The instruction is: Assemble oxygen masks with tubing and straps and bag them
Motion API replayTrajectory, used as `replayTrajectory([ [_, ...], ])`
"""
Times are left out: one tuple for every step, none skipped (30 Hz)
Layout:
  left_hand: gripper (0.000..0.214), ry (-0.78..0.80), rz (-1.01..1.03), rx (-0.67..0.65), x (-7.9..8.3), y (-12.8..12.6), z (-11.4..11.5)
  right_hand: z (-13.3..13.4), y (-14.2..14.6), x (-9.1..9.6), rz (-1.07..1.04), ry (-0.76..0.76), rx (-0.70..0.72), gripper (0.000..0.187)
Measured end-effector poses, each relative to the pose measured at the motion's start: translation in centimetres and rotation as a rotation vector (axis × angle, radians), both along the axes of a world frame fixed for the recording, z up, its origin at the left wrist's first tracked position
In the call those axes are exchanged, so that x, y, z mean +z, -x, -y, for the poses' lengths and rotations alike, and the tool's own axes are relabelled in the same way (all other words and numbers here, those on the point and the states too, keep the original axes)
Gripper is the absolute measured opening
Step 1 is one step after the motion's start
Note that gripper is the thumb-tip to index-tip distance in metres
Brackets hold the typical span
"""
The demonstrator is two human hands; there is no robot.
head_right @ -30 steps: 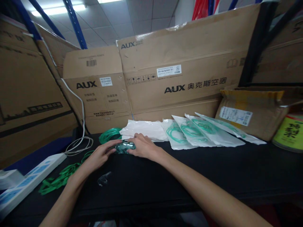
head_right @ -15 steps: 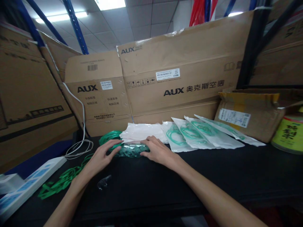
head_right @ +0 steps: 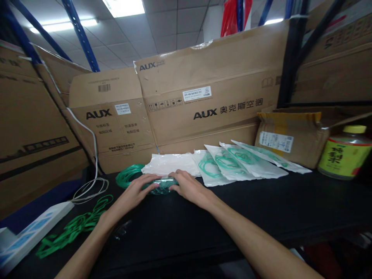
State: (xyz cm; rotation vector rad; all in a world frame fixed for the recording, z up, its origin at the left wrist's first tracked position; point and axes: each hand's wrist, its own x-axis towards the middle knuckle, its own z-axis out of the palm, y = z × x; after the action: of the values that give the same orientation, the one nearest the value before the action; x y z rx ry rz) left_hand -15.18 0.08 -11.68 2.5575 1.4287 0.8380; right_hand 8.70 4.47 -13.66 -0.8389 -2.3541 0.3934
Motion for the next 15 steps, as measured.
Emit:
replayTrajectory([
  [0.035, -0.003, 0.001, 0.005, 0.0, -0.1, 0.0, 0.1, 0.0, 0.0, -0.003, -0.001, -0.006, 0.034],
  [0.035, -0.006, 0.002, 0.008, -0.1, -0.1, -0.1, 0.2, -0.1, 0.1, -0.005, -0.002, -0.013, 0.033],
  [0.035, -0.010, 0.002, 0.010, -0.2, -0.1, -0.1, 0.4, -0.1, 0.1, -0.008, -0.003, -0.021, 0.032],
  [0.034, -0.014, 0.002, 0.011, -0.3, 0.0, -0.1, 0.5, -0.1, 0.2, -0.010, -0.003, -0.031, 0.032],
  [0.034, -0.019, 0.001, 0.012, -0.3, 0.0, -0.1, 0.6, -0.1, 0.2, -0.013, -0.003, -0.042, 0.032],
  [0.034, -0.023, 0.000, 0.013, -0.4, 0.1, -0.1, 0.7, -0.2, 0.2, -0.017, -0.002, -0.055, 0.033],
  [0.033, -0.028, 0.000, 0.014, -0.5, 0.2, -0.1, 0.7, -0.3, 0.2, -0.022, 0.000, -0.068, 0.033],
  [0.033, -0.033, -0.001, 0.015, -0.5, 0.3, -0.2, 0.7, -0.4, 0.2, -0.027, 0.003, -0.082, 0.033],
  [0.033, -0.038, -0.002, 0.014, -0.6, 0.3, -0.2, 0.6, -0.5, 0.2, -0.033, 0.008, -0.094, 0.033],
  [0.033, -0.043, -0.003, 0.013, -0.6, 0.4, -0.2, 0.4, -0.6, 0.2, -0.040, 0.014, -0.105, 0.033],
  [0.033, -0.047, -0.004, 0.011, -0.7, 0.4, -0.2, 0.3, -0.8, 0.3, -0.048, 0.021, -0.114, 0.032],
  [0.033, -0.052, -0.006, 0.010, -0.8, 0.4, -0.3, 0.2, -0.9, 0.5, -0.059, 0.029, -0.123, 0.032],
  [0.033, -0.058, -0.006, 0.010, -0.8, 0.4, -0.3, 0.2, -1.0, 0.7, -0.073, 0.037, -0.130, 0.032],
  [0.033, -0.065, -0.006, 0.011, -0.8, 0.4, -0.3, 0.3, -1.2, 0.9, -0.089, 0.045, -0.138, 0.032],
  [0.033, -0.074, -0.005, 0.014, -0.8, 0.4, -0.3, 0.5, -1.3, 1.1, -0.108, 0.054, -0.144, 0.032],
])
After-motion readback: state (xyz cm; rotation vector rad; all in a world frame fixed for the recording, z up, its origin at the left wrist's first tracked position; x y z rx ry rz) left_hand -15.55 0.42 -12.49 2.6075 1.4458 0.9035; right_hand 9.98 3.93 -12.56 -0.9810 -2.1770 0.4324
